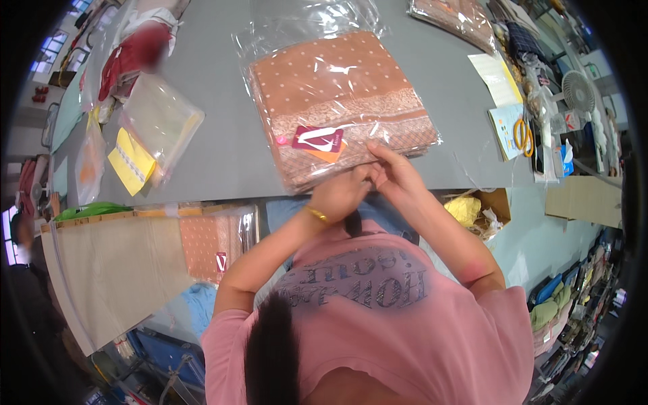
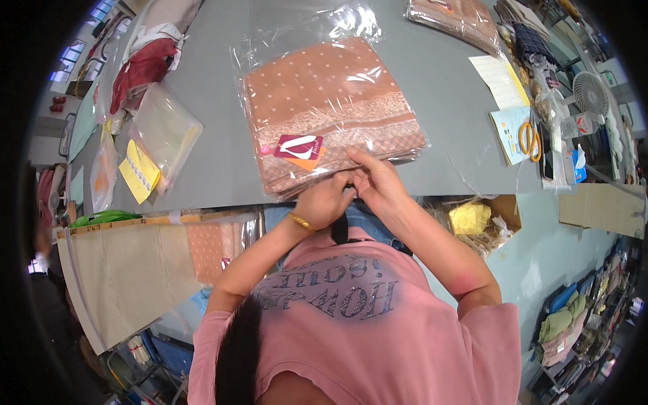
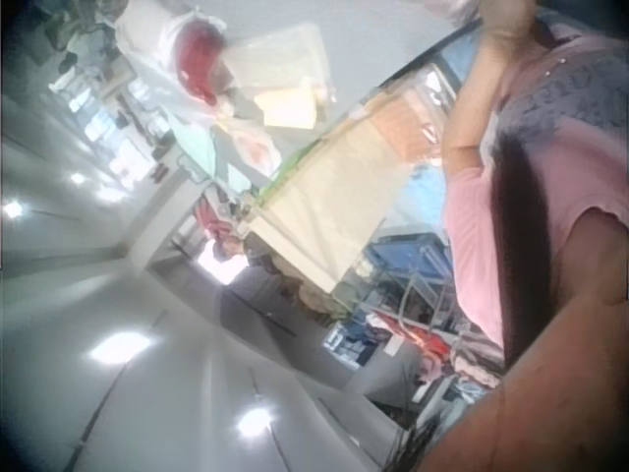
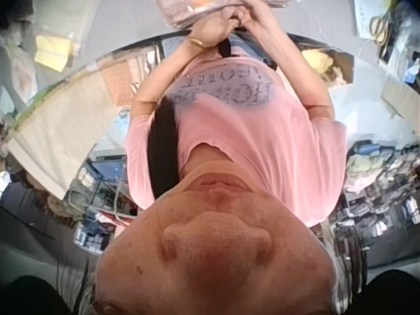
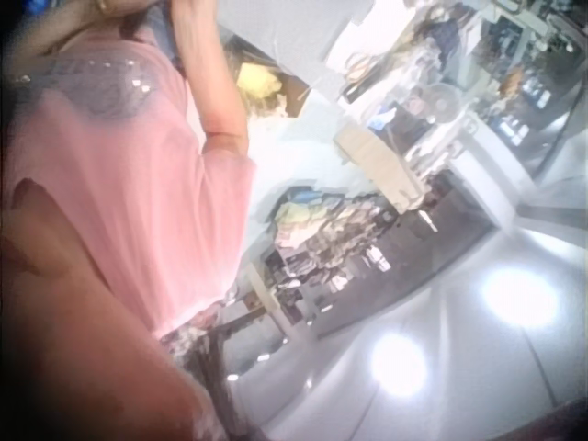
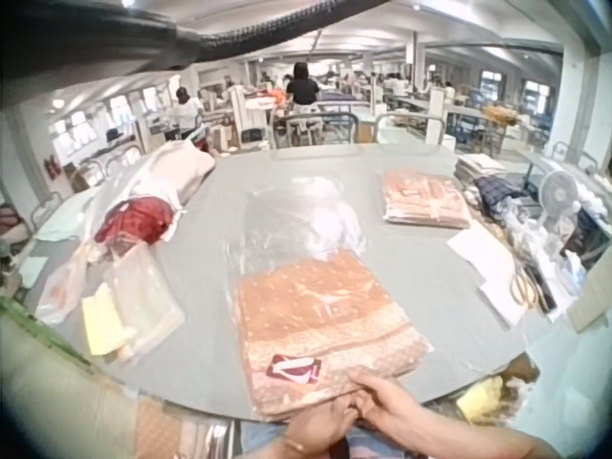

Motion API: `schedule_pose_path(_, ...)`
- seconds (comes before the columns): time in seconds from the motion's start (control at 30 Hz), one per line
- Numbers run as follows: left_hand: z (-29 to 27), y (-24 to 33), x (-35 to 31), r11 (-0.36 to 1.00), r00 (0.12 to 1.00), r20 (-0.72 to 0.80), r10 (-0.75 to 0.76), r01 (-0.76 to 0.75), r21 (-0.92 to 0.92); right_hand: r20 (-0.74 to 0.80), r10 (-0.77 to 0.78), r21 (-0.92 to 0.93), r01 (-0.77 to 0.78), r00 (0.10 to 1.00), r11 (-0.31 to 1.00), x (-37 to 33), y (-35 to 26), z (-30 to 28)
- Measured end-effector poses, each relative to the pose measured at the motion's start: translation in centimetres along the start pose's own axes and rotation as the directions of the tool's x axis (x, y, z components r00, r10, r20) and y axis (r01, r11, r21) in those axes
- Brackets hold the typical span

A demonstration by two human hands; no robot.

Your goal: The person repeatedly places folded polka-dotted garments into clear plastic bags, seals them, and stacks them on the table. The process is repeated multiple times with similar items.

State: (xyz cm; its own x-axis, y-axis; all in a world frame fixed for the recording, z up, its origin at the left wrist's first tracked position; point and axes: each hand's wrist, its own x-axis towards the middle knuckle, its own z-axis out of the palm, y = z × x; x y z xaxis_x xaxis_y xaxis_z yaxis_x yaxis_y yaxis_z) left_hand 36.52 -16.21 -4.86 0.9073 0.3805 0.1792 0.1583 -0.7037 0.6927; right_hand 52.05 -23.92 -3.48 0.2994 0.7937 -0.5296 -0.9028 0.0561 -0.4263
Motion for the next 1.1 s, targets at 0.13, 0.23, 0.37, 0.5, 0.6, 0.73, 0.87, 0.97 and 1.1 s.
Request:
schedule_pose_path(0.13, 2.6, -1.9, 1.8, 0.987, 0.995, -0.099, -0.022, 0.037, 0.154, -0.015, -0.061, -0.032, 0.061, 0.998, 0.998, 1.2, -0.5, 0.4)
schedule_pose_path(0.23, 2.0, -1.9, 1.3, 0.982, 0.996, -0.065, -0.057, 0.067, 0.175, -0.11, -0.043, -0.009, 0.042, 0.993, 0.999, 1.3, -0.6, 1.9)
schedule_pose_path(0.37, 0.6, -2.3, 0.9, 0.983, 0.981, 0.118, -0.153, 0.139, 0.118, -0.183, -0.069, -0.063, 0.058, 0.981, 0.996, -0.2, -1.6, 3.1)
schedule_pose_path(0.5, 0.6, -4.3, 3.0, 0.981, 0.974, 0.155, -0.163, 0.177, -0.079, -0.232, -0.028, -0.083, 0.009, 0.972, 0.997, -0.8, -2.0, 2.9)
schedule_pose_path(0.6, 1.0, -4.6, 4.7, 0.961, 0.941, 0.194, -0.276, 0.272, 0.05, -0.254, -0.058, -0.089, 0.036, 0.966, 0.995, 0.9, -1.5, 3.1)
schedule_pose_path(0.73, -0.1, -4.0, 5.5, 0.948, 0.939, 0.153, -0.309, 0.292, 0.127, -0.207, -0.153, -0.159, 0.121, 0.966, 0.98, 7.2, -1.8, 4.7)
schedule_pose_path(0.87, -1.1, -3.7, 6.0, 0.942, 0.988, -0.032, -0.154, 0.156, 0.298, -0.16, -0.248, -0.259, 0.201, 0.956, 0.945, 16.3, -3.3, 6.8)
schedule_pose_path(0.97, -1.3, -3.8, 6.0, 0.941, 0.99, -0.068, -0.12, 0.135, 0.311, -0.104, -0.256, -0.269, 0.22, 0.961, 0.937, 18.3, -3.2, 7.7)
schedule_pose_path(1.1, -3.9, -4.4, 3.6, 0.982, 0.991, -0.131, -0.026, 0.049, 0.181, -0.057, -0.152, -0.483, 0.106, 0.987, 0.869, 9.5, -5.3, 8.6)
